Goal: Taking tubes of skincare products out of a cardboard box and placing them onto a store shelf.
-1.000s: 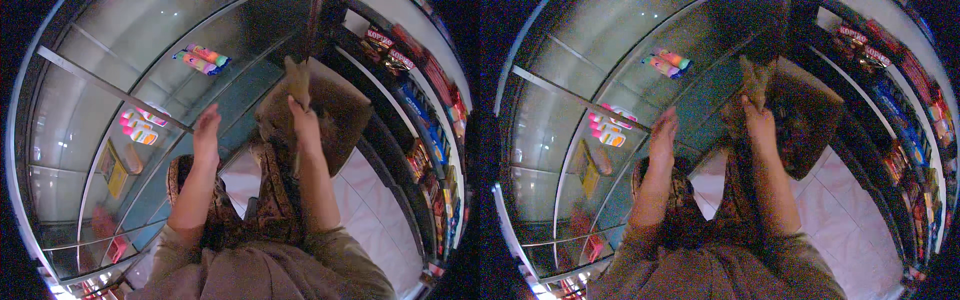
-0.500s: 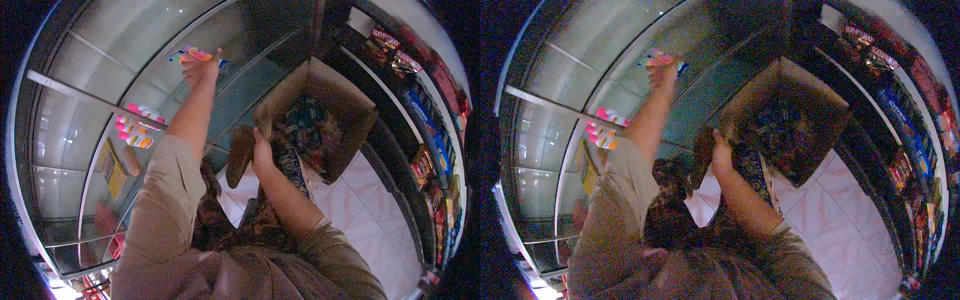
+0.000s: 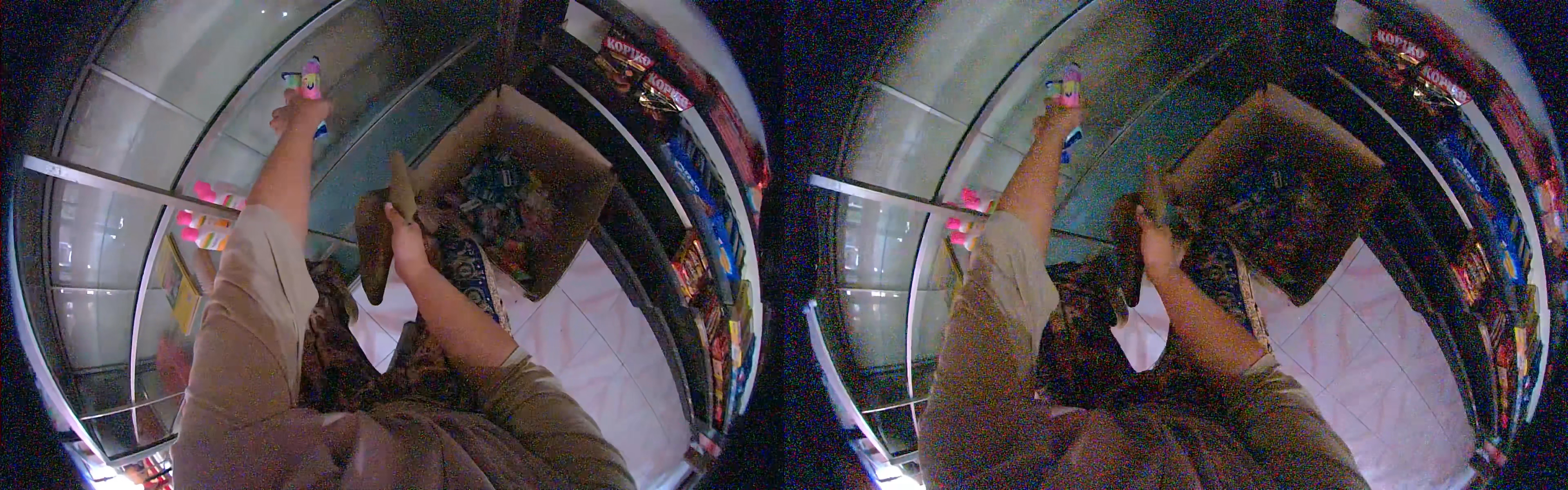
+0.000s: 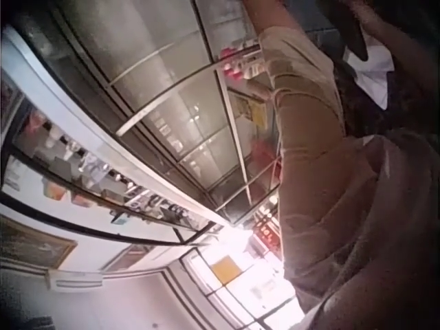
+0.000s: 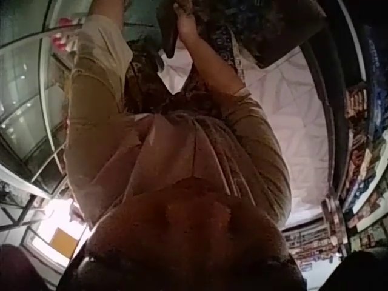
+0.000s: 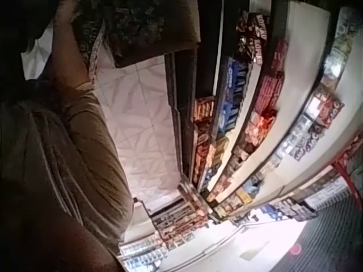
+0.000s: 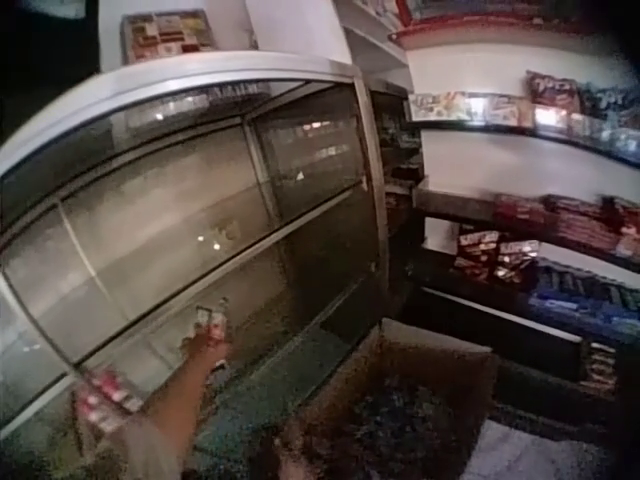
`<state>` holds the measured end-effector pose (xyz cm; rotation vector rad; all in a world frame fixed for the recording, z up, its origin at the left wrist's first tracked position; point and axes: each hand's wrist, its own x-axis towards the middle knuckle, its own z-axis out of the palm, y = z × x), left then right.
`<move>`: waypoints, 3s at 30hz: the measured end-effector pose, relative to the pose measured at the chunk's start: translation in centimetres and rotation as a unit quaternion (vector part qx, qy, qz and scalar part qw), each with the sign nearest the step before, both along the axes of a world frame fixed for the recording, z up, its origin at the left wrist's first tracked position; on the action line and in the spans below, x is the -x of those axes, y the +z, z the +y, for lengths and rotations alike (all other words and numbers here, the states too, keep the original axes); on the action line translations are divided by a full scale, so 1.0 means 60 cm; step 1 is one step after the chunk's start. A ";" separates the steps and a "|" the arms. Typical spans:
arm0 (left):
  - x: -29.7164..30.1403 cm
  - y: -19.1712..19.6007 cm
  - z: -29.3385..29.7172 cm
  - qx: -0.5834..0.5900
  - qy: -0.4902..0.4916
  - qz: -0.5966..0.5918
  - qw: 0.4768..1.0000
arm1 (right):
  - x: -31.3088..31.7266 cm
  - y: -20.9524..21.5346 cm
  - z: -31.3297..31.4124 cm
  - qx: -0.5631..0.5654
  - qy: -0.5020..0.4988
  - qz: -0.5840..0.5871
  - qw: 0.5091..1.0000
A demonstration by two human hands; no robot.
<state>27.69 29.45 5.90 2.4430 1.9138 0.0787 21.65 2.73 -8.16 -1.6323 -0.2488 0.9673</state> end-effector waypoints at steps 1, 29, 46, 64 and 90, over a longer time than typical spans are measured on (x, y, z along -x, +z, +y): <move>-0.002 0.002 -0.022 0.004 0.005 -0.012 1.000 | -0.004 -0.007 -0.003 -0.063 -0.052 0.059 0.995; 0.370 -0.016 -0.426 0.090 -0.321 -0.095 0.938 | 0.013 0.083 -0.029 -0.354 -0.168 0.317 0.864; 0.440 -0.046 -0.367 0.532 -0.182 -0.476 0.677 | 0.044 0.058 0.016 -0.345 -0.080 0.323 0.878; 0.423 -0.021 -0.367 0.173 -0.159 -0.333 0.913 | 0.084 0.070 0.024 -0.219 0.012 0.180 0.959; 0.350 -0.026 -0.339 0.180 -0.147 -0.596 0.769 | 0.068 0.137 -0.061 -0.212 0.173 0.309 0.911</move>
